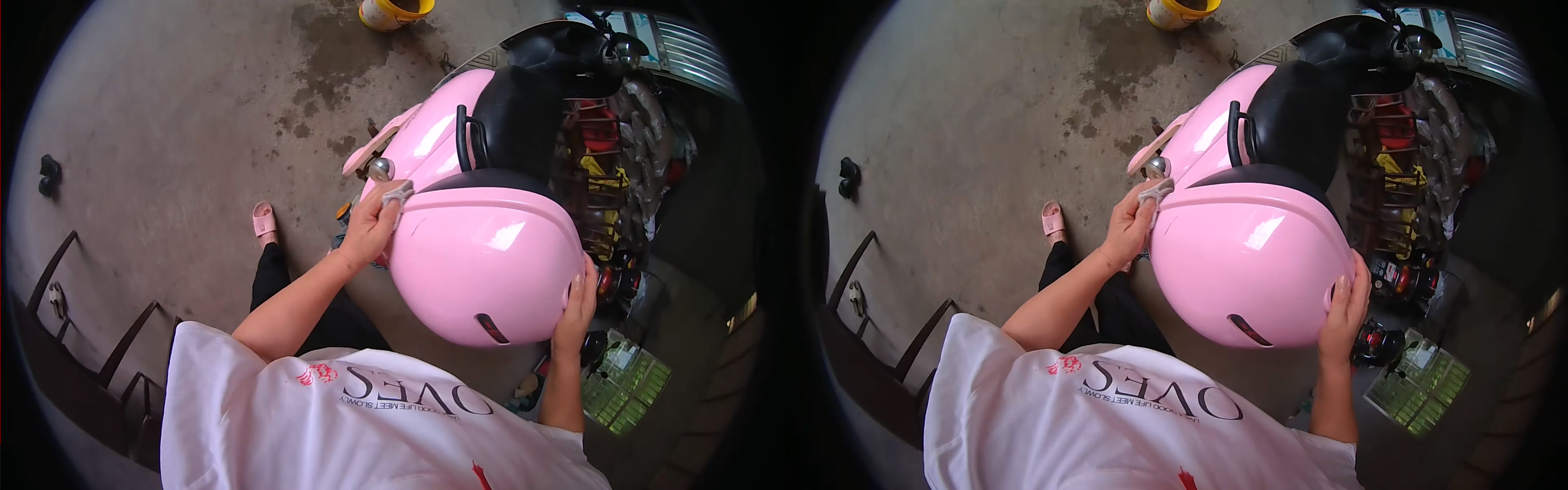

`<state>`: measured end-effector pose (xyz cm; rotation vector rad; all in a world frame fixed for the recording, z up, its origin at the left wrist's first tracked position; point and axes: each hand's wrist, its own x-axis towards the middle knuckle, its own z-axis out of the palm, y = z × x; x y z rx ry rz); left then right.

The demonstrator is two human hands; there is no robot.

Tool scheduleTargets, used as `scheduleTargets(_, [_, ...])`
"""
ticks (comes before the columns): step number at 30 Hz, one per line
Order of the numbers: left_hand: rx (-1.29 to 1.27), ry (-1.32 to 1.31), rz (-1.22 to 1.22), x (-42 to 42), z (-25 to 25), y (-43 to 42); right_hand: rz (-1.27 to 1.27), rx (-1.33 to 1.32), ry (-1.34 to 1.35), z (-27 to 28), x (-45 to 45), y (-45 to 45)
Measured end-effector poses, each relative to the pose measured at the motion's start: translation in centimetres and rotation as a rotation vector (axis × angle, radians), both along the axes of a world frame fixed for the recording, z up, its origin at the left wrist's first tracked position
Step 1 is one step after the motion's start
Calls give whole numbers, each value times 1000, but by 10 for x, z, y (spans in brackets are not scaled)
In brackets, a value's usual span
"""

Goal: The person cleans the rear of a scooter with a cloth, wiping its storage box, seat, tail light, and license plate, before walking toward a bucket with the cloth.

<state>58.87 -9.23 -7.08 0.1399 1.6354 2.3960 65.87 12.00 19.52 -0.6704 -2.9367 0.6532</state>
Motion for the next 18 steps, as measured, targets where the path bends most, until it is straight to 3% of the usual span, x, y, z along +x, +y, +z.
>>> scheduleTargets(1, [201, -373, -94, 25, -31, 5, -6, 7, -3, -2, 0, 1])
scheduleTargets(2, [193, -364, -87, 41, -40, 13, 0, -1, 5, -3, 1, 3])
scheduleTargets(4, [124, -296, 165, 64, -47, 22, 6, -62, 51, -5, 1, 3])
scheduleTargets(8, [155, -324, 184, 51, -8, 19, 44, -222, 83, -5, 1, 3])
scheduleTargets(12, [-75, 277, 161, 1, 65, 5, 37, -368, 97, -3, -1, -1])
scheduleTargets(14, [-93, 295, 172, -1, 64, 7, 52, -379, 98, -2, -1, -2])
scheduleTargets(18, [-51, 267, 291, 36, 14, 21, 68, -489, 102, -3, 1, 1])
